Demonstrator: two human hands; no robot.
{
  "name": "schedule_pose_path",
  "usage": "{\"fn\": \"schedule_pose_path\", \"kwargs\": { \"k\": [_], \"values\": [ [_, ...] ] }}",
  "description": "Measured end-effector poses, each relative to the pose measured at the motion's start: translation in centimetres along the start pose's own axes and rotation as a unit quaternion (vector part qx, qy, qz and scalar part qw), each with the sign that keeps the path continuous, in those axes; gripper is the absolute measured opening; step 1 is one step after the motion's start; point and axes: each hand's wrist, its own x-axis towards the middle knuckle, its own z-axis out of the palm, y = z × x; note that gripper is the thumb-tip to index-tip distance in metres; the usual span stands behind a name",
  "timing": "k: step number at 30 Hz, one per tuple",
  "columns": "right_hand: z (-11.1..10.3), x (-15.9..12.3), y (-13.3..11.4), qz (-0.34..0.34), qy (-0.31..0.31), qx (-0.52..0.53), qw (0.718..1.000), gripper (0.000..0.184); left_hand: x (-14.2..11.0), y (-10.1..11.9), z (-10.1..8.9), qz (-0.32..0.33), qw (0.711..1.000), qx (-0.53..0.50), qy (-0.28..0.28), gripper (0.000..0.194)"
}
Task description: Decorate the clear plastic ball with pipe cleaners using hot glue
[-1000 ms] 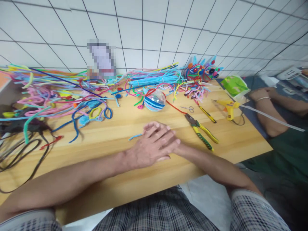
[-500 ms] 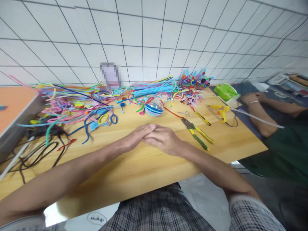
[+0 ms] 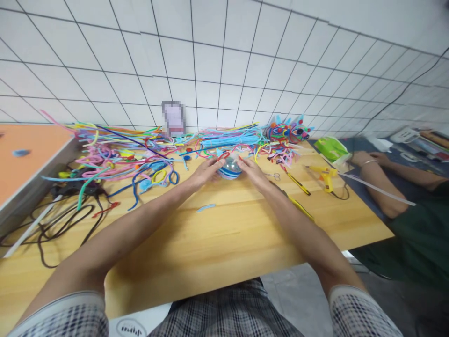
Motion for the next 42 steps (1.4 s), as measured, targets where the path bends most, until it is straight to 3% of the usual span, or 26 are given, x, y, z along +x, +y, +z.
{"fn": "schedule_pose_path", "kwargs": {
  "k": [6,13,17,21,29,35,42],
  "values": [
    [1.2,-5.0,-0.4,0.013,-0.005,0.034,0.999,0.066,-1.9,-2.4,0.5,0.056,0.998,-0.009,-0.001,0.084],
    [2.0,-8.4,-0.1,-0.063,-0.001,-0.016,0.998,0.081,-4.4,-4.1,1.5,0.098,0.995,0.023,0.016,0.093],
    [2.0,-9.1,0.1,-0.092,-0.008,-0.038,0.995,0.079,-5.2,-4.6,1.7,0.118,0.993,0.001,0.002,0.09],
    [2.0,-9.4,-0.3,-0.102,-0.002,-0.054,0.993,0.079,-5.5,-4.6,1.7,0.095,0.995,-0.035,-0.019,0.089],
    [1.9,-9.5,0.0,-0.088,-0.012,-0.009,0.996,0.081,-6.1,-4.2,1.8,0.1,0.994,-0.034,-0.014,0.079],
    [2.0,-9.8,-0.1,-0.078,-0.011,-0.01,0.997,0.079,-6.2,-4.6,1.8,0.093,0.994,-0.05,-0.031,0.085],
    [1.8,-9.8,-0.6,-0.063,-0.015,-0.007,0.998,0.08,-5.9,-5.0,2.2,0.089,0.993,-0.078,-0.007,0.085]
  ]
}}
